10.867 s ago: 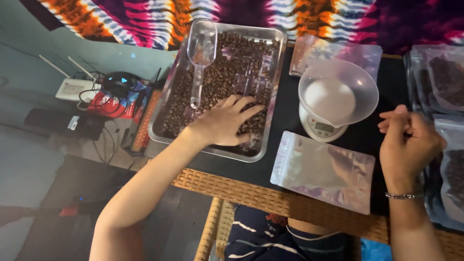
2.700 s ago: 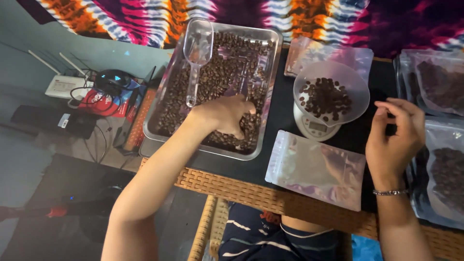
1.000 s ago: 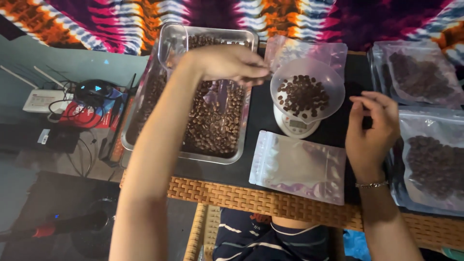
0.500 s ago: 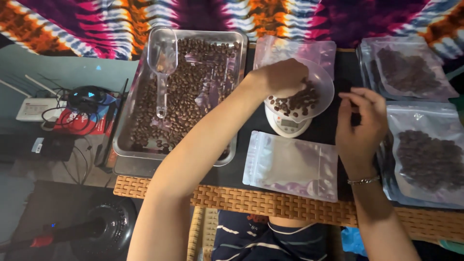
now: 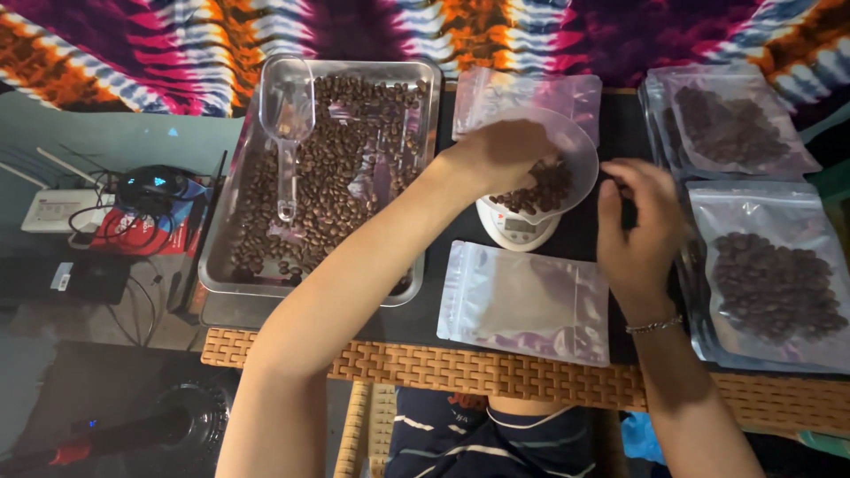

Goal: Manually weighing roasted coffee beans on a digital scale and transferring them into plastic bags for packaging.

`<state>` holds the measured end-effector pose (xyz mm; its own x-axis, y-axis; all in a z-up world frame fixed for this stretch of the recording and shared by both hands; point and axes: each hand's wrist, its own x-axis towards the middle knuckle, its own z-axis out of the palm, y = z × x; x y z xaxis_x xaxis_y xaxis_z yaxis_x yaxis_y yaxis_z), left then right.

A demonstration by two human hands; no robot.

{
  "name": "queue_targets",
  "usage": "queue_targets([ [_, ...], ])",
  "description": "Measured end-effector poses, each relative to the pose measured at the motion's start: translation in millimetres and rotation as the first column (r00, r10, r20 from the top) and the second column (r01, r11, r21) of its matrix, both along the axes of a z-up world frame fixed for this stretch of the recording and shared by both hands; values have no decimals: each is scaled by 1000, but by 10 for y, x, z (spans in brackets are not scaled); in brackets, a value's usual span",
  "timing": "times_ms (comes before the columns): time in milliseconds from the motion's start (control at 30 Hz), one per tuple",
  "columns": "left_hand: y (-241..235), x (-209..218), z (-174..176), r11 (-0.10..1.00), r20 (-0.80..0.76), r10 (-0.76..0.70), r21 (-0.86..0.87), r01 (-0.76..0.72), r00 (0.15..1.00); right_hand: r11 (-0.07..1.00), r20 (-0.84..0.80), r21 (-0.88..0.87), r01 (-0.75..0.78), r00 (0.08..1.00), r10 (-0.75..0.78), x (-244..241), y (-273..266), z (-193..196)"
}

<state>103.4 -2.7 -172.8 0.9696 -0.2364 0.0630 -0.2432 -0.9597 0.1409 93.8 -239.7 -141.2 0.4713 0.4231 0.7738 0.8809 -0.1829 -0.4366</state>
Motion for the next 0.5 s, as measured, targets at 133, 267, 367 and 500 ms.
queue_targets([
  [133, 59, -35, -156, 993, -67, 115, 8, -114, 991, 993, 29, 8, -117, 993, 117, -42, 86, 23],
  [267, 63, -126, -208, 958, 129, 208, -228, -175, 970, 930, 99, -319, -182, 970, 224, 159, 89, -217],
  [367, 44, -318, 133, 892, 206, 292, -411, -188, 934, 920, 175, -359, -158, 957, 232, 251, 122, -286],
  [500, 214, -696, 559, 971, 339, 235, -122, -205, 911, 974, 212, -199, -113, 965, 155, 314, 117, -301],
])
